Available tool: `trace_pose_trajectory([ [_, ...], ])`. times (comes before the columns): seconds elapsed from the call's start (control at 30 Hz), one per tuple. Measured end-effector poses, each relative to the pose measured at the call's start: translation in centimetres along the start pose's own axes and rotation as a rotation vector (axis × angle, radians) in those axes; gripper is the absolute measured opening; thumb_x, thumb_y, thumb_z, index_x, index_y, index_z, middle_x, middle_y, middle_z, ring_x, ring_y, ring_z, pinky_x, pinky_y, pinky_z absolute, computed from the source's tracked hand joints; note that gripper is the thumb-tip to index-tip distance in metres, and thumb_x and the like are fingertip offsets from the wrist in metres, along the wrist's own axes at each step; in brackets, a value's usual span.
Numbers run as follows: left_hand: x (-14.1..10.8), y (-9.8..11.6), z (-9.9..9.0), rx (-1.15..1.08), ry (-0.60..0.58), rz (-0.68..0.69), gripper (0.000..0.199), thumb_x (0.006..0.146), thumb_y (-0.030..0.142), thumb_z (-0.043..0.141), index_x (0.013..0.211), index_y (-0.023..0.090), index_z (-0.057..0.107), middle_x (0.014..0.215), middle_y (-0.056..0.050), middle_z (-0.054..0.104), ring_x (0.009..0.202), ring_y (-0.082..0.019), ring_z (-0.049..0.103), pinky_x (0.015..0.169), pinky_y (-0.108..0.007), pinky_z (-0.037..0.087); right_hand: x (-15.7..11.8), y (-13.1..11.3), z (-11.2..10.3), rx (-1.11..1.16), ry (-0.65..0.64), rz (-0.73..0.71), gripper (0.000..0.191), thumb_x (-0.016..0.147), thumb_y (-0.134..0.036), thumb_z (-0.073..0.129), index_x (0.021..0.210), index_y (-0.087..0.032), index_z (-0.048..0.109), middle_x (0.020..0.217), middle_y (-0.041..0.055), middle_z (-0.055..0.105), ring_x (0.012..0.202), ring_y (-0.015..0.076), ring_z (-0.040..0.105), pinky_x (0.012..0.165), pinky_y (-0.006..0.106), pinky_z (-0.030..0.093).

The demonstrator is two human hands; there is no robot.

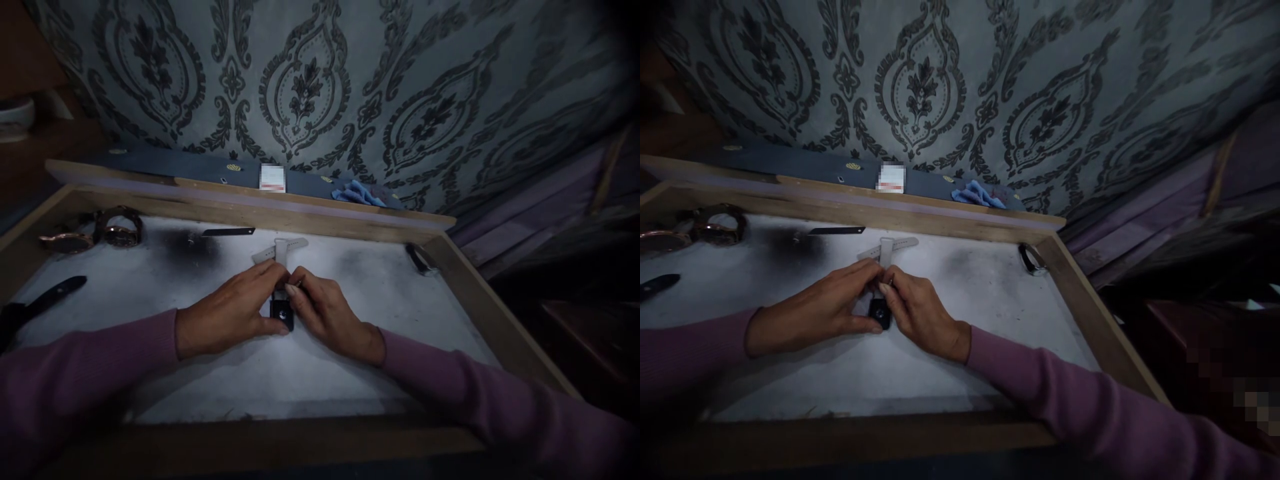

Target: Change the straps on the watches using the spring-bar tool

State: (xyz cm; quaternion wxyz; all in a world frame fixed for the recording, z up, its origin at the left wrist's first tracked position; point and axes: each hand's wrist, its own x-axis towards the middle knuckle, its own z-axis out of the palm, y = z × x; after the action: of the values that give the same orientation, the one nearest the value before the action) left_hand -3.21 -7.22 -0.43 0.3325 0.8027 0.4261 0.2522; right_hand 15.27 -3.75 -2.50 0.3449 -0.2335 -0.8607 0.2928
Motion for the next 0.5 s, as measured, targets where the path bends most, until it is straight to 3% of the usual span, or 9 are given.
trace_pose_trajectory([
  [0.2, 0.09, -0.03, 0.01, 0.006, -0.006, -0.009, 0.028, 0.079, 0.026, 0.070, 0.093, 0.023, 0.047, 0.100, -0.002, 0.054, 0.091, -0.022, 0.053, 0.079, -0.037, 0.046, -0.07, 0.04, -0.07, 0.091, 0.007, 0.094, 0.015, 0.096, -0.020, 0.042, 0.081, -0.021, 0.042, 0.061, -0.0053, 0.047, 0.050, 0.0087, 0.044, 0.047, 0.021, 0.037],
  [0.5, 0.11, 0.04, 0.00, 0.025, -0.015, -0.018, 0.031, 0.078, 0.026, 0.072, 0.092, 0.023, 0.045, 0.099, -0.003, 0.054, 0.091, -0.023, 0.053, 0.079, -0.038, 0.046, -0.20, 0.21, 0.01, 0.064, 0.006, 0.087, 0.014, 0.096, -0.020, 0.042, 0.082, -0.021, 0.042, 0.060, -0.0057, 0.045, 0.049, 0.0093, 0.043, 0.048, 0.022, 0.036],
])
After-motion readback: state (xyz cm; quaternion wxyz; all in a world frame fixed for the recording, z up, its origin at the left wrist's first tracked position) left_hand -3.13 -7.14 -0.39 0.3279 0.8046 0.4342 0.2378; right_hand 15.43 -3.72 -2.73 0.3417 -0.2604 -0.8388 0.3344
